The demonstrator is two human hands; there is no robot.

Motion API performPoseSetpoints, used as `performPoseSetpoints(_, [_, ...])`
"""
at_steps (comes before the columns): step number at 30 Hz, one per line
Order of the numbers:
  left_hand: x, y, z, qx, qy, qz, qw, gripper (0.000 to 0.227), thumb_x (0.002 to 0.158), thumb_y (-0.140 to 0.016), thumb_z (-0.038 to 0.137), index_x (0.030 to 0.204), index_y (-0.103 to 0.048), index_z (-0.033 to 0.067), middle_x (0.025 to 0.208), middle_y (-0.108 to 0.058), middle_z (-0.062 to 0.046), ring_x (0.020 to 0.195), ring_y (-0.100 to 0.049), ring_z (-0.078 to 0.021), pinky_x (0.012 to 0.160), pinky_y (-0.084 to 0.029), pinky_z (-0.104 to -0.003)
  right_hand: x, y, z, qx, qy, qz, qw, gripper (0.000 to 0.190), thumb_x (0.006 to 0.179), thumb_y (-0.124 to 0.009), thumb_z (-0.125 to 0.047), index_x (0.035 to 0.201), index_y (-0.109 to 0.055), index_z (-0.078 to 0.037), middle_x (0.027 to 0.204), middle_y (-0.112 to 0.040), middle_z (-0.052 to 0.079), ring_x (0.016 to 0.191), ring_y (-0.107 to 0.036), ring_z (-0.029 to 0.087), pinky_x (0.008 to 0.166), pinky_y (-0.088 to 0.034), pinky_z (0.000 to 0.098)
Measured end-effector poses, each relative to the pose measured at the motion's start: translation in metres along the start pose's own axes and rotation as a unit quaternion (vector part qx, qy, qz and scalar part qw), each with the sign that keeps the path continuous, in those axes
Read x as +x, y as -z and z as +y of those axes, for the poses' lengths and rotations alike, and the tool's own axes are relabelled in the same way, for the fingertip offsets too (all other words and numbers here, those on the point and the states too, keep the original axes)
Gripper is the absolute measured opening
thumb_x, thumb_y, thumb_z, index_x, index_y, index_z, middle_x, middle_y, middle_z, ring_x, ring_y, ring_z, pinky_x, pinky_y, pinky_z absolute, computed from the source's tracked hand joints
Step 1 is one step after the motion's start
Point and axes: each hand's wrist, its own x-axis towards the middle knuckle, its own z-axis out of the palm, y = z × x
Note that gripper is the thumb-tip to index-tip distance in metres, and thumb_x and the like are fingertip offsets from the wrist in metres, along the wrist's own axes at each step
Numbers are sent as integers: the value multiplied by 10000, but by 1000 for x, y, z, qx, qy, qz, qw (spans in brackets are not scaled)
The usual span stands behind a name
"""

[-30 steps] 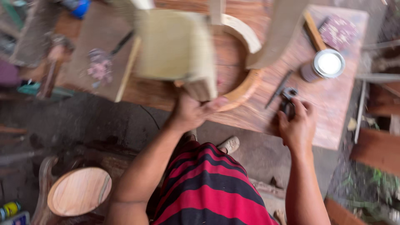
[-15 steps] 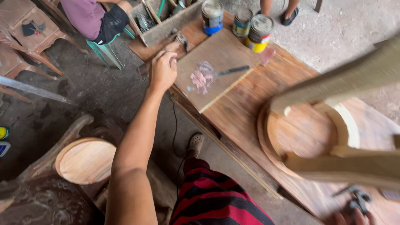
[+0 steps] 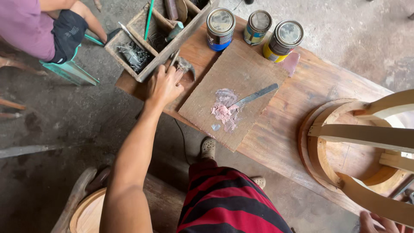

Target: The person assembles the legs of a wooden stool by applying wood filler to the joints with a putty knife and fitting the curved legs into the circular base.

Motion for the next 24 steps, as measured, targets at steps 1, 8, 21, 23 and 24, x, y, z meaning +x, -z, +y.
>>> performPoseSetpoints(1, [-4, 9, 5, -16, 26, -19, 999, 503, 797, -762, 252, 1221, -616, 25, 1156, -564, -293, 1009, -626, -461, 825, -542, -545, 1, 3, -12, 5, 12, 4, 1000, 271, 980, -761, -332, 1123, -768, -101, 971, -750, 158, 966, -731, 291, 929, -571, 427])
performPoseSetpoints(8, [-104, 59, 108, -277, -66, 197, 938, 309, 884, -752, 77, 1148, -624, -23, 1011, -642, -132, 915, -648, -288, 848, -542, -437, -39, 73, -170, 171, 5, -174, 970, 239, 900, -742, -230, 1047, -773, -45, 917, -794, 135, 806, -757, 187, 757, -573, 331])
performPoseSetpoints(21, [-262, -41, 364, -523, -131, -79, 839, 228, 1032, -556, 56, 1239, -619, -16, 1018, -651, -88, 907, -667, -197, 864, -565, -336, -44, 104, -115, 408, 133, -242, 870, 490, 726, -729, -43, 1203, -615, -34, 771, -693, 204, 702, -716, 230, 669, -577, 345])
performPoseSetpoints(23, [-244, -68, 350, -339, -151, -30, 928, 216, 1029, -558, 38, 1205, -673, -11, 1037, -693, -133, 870, -693, -234, 801, -574, -371, -58, 95, -56, 431, 89, -281, 853, 413, 713, -731, -40, 1115, -639, -33, 724, -678, 183, 652, -672, 184, 643, -569, 343])
performPoseSetpoints(24, [-229, -82, 346, -268, -187, 3, 945, 216, 1041, -562, 23, 1215, -686, -11, 1088, -705, -160, 921, -695, -263, 826, -572, -398, -63, 90, -33, 393, 86, -282, 871, 367, 696, -757, -48, 1042, -640, -23, 696, -636, 178, 606, -608, 185, 615, -537, 347])
